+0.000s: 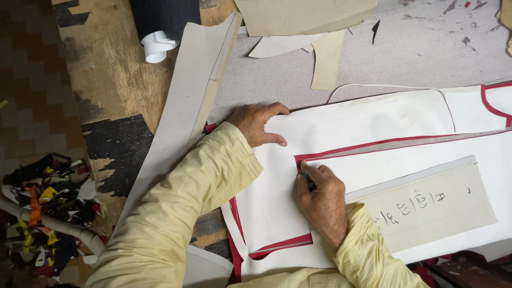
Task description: The person places a paper pattern on a large white fabric sheet and uses a rotary cutter to cut along the pattern's edges. They reposition the pattern and cut additional pieces, then remove the cut fabric sections and place the pattern on a new area to continue cutting.
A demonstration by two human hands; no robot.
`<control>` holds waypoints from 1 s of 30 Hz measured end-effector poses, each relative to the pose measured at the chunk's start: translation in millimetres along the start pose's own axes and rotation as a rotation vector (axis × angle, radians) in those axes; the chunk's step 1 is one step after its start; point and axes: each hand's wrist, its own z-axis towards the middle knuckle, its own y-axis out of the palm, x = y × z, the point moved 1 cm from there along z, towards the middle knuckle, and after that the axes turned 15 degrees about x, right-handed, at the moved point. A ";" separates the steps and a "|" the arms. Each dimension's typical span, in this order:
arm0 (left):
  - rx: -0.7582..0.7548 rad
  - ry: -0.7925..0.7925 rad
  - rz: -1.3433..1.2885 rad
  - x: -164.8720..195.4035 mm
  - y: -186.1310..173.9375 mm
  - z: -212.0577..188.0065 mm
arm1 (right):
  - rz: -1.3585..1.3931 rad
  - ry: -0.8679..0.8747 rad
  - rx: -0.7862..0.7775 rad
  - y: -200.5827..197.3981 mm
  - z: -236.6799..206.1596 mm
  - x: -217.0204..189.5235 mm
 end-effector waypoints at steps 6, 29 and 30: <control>0.131 0.123 -0.137 0.7 -3.1 -4.8 | 0.007 -0.087 -0.047 -5.4 -3.5 -4.2; 0.061 -0.639 0.308 35.0 -18.3 -144.9 | 0.183 -0.037 -0.202 -35.7 -63.9 3.4; 0.111 -0.583 0.327 40.3 -12.8 -151.1 | 0.175 0.011 -0.211 -34.4 -65.3 3.0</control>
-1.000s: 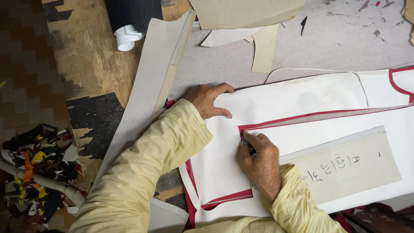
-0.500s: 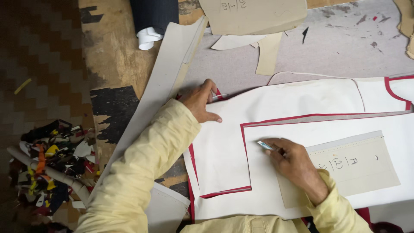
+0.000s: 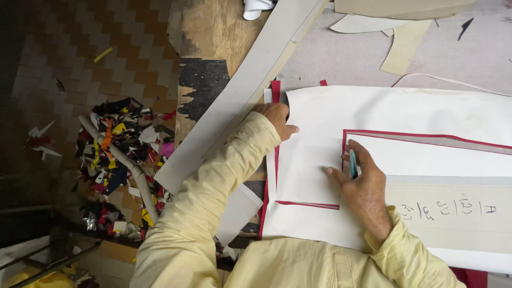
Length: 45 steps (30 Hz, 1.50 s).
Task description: The person places a paper pattern on a large white fabric sheet and uses a rotary cutter to cut along the pattern's edges. They reposition the pattern and cut additional pieces, then remove the cut fabric sections and place the pattern on a new area to continue cutting.
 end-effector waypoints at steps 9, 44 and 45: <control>0.069 0.025 -1.019 -6.1 32.7 -27.5 | 0.415 0.220 -0.097 6.6 21.3 16.7; 0.005 0.468 -0.167 -42.6 12.5 -127.6 | -0.295 -0.090 0.105 15.3 24.9 -7.8; -0.004 0.492 -0.168 -43.4 13.4 -123.7 | -0.327 -0.174 0.142 10.3 20.6 -7.4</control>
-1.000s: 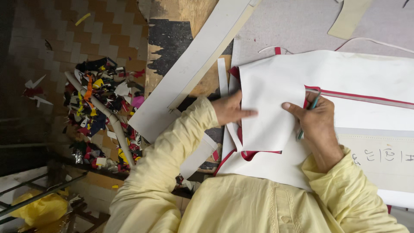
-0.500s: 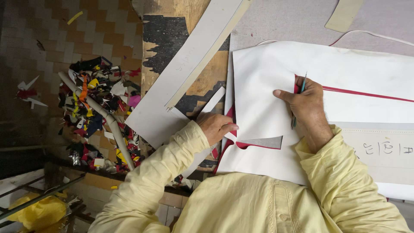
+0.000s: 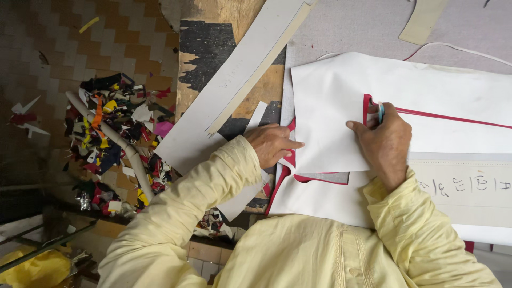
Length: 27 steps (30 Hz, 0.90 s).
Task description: The person places a paper pattern on a large white fabric sheet and uses a rotary cutter to cut along the pattern's edges. They reposition the pattern and cut additional pieces, then remove the cut fabric sections and place the pattern on a new area to continue cutting.
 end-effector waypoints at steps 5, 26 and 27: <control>-0.041 0.076 -0.022 -8.4 2.6 7.3 | 0.082 -0.130 0.062 -31.6 -25.5 3.7; -0.194 0.030 -0.001 -4.5 -6.7 18.6 | 0.199 0.234 0.164 -8.4 -72.4 18.7; -0.212 0.022 0.016 -4.4 -6.1 19.2 | 0.232 0.286 0.138 -10.0 -73.3 18.5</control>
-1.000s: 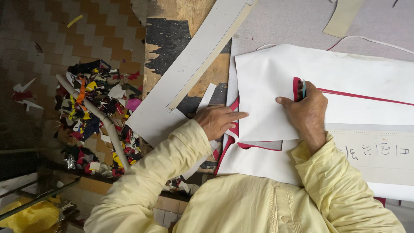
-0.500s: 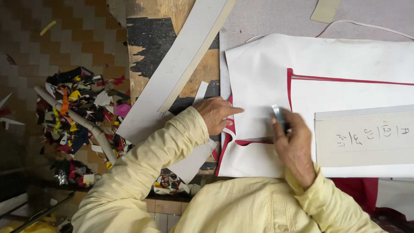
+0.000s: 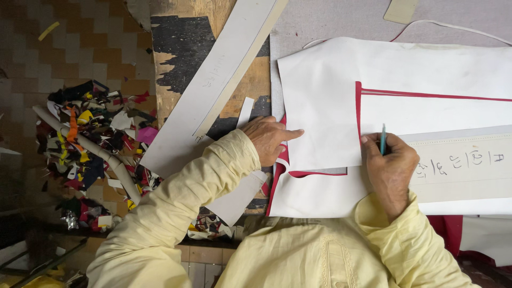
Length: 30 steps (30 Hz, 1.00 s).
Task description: The person places a paper pattern on a large white fabric sheet and uses a rotary cutter to cut along the pattern's edges. They reposition the pattern and cut additional pieces, then remove the cut fabric sections and place the pattern on a new area to continue cutting.
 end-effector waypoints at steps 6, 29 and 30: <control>-0.004 -0.008 0.012 2.4 2.4 0.8 | -0.023 0.001 -0.060 -3.6 -17.2 -7.5; -0.228 -0.124 0.103 15.2 -1.9 14.2 | -0.127 -0.144 0.042 40.2 25.5 -14.5; -0.204 -0.112 0.095 14.1 -0.8 12.9 | -0.106 -0.114 0.028 41.5 26.8 -11.3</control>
